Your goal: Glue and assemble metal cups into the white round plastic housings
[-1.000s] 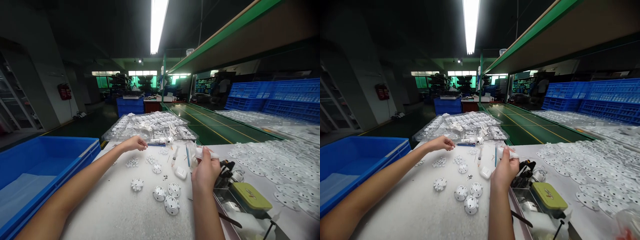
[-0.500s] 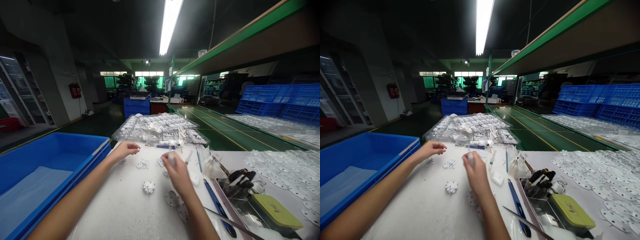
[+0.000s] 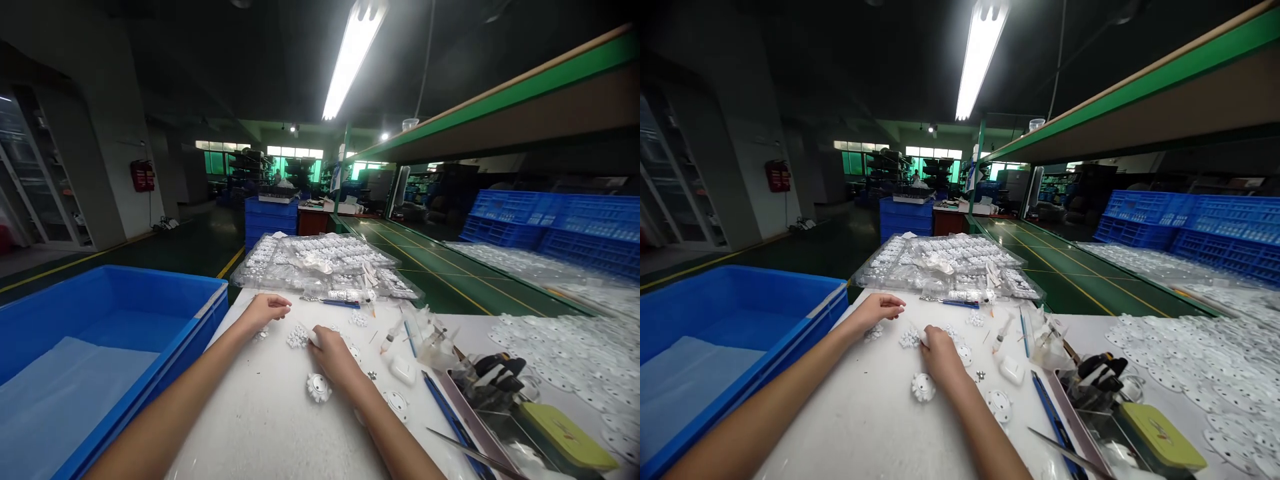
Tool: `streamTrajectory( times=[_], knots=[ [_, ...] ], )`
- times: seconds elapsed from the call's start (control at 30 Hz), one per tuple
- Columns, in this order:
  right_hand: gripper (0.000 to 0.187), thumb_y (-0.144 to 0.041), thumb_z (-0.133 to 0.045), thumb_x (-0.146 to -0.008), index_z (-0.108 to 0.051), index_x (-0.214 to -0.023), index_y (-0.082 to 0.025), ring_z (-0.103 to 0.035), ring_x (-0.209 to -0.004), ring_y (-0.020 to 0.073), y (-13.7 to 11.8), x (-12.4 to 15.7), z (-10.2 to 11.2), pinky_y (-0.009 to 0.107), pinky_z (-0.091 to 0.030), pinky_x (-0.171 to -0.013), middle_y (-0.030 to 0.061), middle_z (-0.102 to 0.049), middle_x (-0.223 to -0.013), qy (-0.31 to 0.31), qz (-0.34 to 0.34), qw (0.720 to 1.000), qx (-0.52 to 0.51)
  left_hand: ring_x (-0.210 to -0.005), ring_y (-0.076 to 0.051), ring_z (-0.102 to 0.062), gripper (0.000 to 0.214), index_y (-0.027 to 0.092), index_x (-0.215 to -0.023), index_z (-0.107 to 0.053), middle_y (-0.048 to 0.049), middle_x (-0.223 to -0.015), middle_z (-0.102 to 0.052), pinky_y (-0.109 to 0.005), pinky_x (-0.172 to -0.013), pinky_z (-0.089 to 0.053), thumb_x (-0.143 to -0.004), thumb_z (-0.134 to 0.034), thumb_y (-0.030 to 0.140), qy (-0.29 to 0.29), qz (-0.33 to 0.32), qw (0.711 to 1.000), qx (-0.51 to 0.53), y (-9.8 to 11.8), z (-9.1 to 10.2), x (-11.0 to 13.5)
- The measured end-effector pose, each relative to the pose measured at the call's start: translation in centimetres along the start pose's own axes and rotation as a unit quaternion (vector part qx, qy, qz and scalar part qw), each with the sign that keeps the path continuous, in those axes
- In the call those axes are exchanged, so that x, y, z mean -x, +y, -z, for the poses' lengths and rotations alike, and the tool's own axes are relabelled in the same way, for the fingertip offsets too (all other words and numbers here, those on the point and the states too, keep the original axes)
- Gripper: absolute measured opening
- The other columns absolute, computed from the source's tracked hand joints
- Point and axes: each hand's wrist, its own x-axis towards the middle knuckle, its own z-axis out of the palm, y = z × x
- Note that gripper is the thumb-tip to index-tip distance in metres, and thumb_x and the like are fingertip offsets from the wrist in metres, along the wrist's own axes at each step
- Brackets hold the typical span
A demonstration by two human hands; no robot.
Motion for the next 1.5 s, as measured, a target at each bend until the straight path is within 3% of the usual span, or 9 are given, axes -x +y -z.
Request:
streamTrajectory(
  times=[0.13,0.3,0.57,0.77,0.9,1.07,1.27,1.5],
  knots=[
    [0.005,-0.02,-0.06,-0.076,-0.058,-0.075,-0.016,-0.051,-0.068,0.0162,-0.4,0.1,1.1,0.026,-0.036,-0.067,0.0001,-0.057,-0.068,-0.021,-0.046,0.99,-0.134,-0.082,-0.021,-0.062,0.037,0.014,-0.092,-0.071,-0.0086,-0.084,-0.069,-0.03,-0.075,-0.046,-0.066,-0.075,0.041,-0.073,-0.017,0.997,0.014,0.7,-0.3,0.5],
    [0.032,-0.043,-0.067,-0.075,-0.057,-0.09,-0.016,-0.054,-0.068,0.012,-1.0,0.6,2.7,0.024,-0.045,-0.067,0.0005,-0.057,-0.076,-0.039,-0.095,0.931,-0.349,-0.089,-0.021,-0.061,0.034,0.018,-0.097,-0.072,-0.0071,-0.09,-0.069,-0.029,-0.078,-0.046,-0.071,-0.072,0.039,-0.147,-0.037,0.987,0.049,2.6,-1.4,1.8],
    [0.031,-0.03,-0.082,-0.063,-0.063,-0.083,-0.015,-0.056,-0.069,0.0101,-1.2,0.7,2.9,0.02,-0.049,-0.062,0.002,-0.058,-0.081,-0.038,-0.135,0.838,-0.528,-0.087,-0.02,-0.061,0.033,0.016,-0.097,-0.072,-0.0084,-0.092,-0.069,-0.029,-0.08,-0.046,-0.071,-0.075,0.036,-0.186,-0.046,0.972,0.136,4.0,-3.0,2.8],
    [0.029,-0.026,-0.082,-0.063,-0.065,-0.084,-0.016,-0.057,-0.068,0.0091,-1.1,1.3,2.8,0.02,-0.051,-0.066,0.0009,-0.06,-0.082,-0.047,-0.163,0.806,-0.567,-0.082,-0.019,-0.061,0.033,0.014,-0.091,-0.073,-0.0083,-0.086,-0.069,-0.03,-0.078,-0.046,-0.065,-0.079,0.034,-0.18,-0.034,0.968,0.173,3.4,-3.6,2.6],
    [0.032,-0.031,-0.08,-0.063,-0.064,-0.086,-0.016,-0.058,-0.071,0.0109,-1.0,1.4,2.6,0.023,-0.052,-0.071,0.0024,-0.06,-0.086,-0.049,-0.166,0.819,-0.547,-0.082,-0.02,-0.061,0.033,0.014,-0.089,-0.073,-0.0089,-0.087,-0.07,-0.031,-0.079,-0.047,-0.064,-0.08,0.034,-0.185,-0.035,0.963,0.191,3.1,-4.0,2.5],
    [0.037,-0.04,-0.077,-0.065,-0.061,-0.088,-0.016,-0.058,-0.071,0.0117,-0.8,1.3,2.4,0.024,-0.05,-0.07,0.0019,-0.058,-0.082,-0.036,-0.163,0.865,-0.472,-0.082,-0.019,-0.062,0.033,0.014,-0.092,-0.073,-0.0094,-0.088,-0.07,-0.029,-0.078,-0.047,-0.067,-0.079,0.036,-0.19,-0.024,0.963,0.188,2.6,-3.6,1.8],
    [0.016,-0.029,-0.067,-0.068,-0.055,-0.073,-0.019,-0.051,-0.057,0.0149,0.1,0.4,0.3,0.027,-0.043,-0.057,-0.0029,-0.055,-0.062,0.034,-0.127,0.963,-0.234,-0.083,-0.019,-0.06,0.036,0.015,-0.095,-0.07,-0.0088,-0.093,-0.067,-0.031,-0.079,-0.048,-0.069,-0.077,0.04,-0.071,-0.022,0.983,0.168,2.1,-2.3,-0.4],
    [0.008,-0.028,-0.051,-0.075,-0.047,-0.072,-0.022,-0.054,-0.063,0.0197,0.5,0.7,-0.7,0.03,-0.039,-0.062,0.0002,-0.059,-0.066,0.043,-0.079,0.995,-0.036,-0.074,-0.018,-0.058,0.033,0.015,-0.087,-0.072,-0.0072,-0.079,-0.067,-0.031,-0.075,-0.048,-0.065,-0.079,0.038,-0.073,-0.026,0.984,0.158,1.9,-1.8,-0.8]
  ],
)
